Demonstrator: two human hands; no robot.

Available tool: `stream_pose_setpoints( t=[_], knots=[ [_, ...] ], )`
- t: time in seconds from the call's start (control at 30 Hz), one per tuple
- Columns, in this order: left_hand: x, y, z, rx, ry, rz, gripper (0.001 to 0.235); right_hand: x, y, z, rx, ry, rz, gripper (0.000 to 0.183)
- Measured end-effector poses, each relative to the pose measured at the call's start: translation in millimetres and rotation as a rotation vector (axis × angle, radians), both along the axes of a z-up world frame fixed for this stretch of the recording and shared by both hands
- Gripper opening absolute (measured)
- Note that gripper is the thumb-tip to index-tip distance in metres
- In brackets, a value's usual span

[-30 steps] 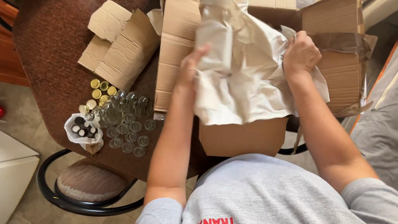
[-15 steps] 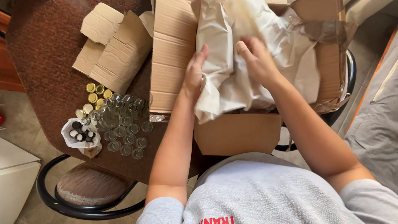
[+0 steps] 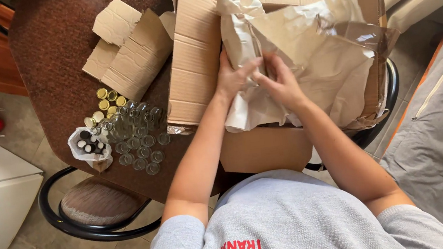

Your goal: Unpacking and unwrapping small glass bottles from a cardboard box and arranging them on a table.

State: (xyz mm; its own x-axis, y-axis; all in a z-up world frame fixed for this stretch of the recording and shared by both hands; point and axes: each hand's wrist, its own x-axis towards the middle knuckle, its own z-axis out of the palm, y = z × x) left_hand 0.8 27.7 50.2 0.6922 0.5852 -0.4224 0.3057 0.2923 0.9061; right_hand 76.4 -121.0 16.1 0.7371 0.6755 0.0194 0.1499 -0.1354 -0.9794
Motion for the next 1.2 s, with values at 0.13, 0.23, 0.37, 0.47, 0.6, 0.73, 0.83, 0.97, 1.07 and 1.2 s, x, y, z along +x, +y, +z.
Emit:
stream_pose_setpoints(
  t=[0.13, 0.23, 0.37, 0.47, 0.6, 0.73, 0.83, 0.97, 1.07, 1.2],
  knots=[
    [0, 16, -69, -0.343, -0.262, 0.025, 0.051, -1, -3, 35, 0.124, 0.359, -0.09, 0.052],
    [-5, 14, -35, -0.479, -0.302, 0.006, 0.04, 4, 0, 36, 0.136, 0.53, -0.184, 0.056],
    [-10, 18, -49, -0.445, -0.266, 0.006, 0.037, 30, -9, -8, 0.281, 0.934, -0.07, 0.049],
    [-21, 16, -1, -0.227, -0.24, -0.041, 0.039, 46, -22, -3, 0.276, 0.985, 0.044, 0.068],
    [-18, 18, -27, -0.02, -0.214, -0.091, 0.038, 40, -35, 24, 0.249, 0.961, 0.061, 0.059],
    [-15, 20, -26, 0.152, -0.115, -0.168, 0.053, 47, -44, -2, 0.377, 1.145, -0.017, 0.04],
    [-8, 28, -53, 0.32, -0.034, -0.185, 0.06, 40, -43, 1, 0.45, 1.269, -0.03, 0.038],
    [0, 28, -54, 0.569, -0.002, -0.157, 0.057, 33, -34, 4, 0.521, 1.291, 0.138, 0.043],
    [13, 22, -75, 0.644, -0.071, -0.146, 0.053, 34, -42, -32, 0.534, 1.267, 0.179, 0.044],
    [17, 29, -66, 0.838, -0.018, -0.108, 0.029, 27, -49, -2, 0.492, 1.147, 0.189, 0.062]
  ],
)
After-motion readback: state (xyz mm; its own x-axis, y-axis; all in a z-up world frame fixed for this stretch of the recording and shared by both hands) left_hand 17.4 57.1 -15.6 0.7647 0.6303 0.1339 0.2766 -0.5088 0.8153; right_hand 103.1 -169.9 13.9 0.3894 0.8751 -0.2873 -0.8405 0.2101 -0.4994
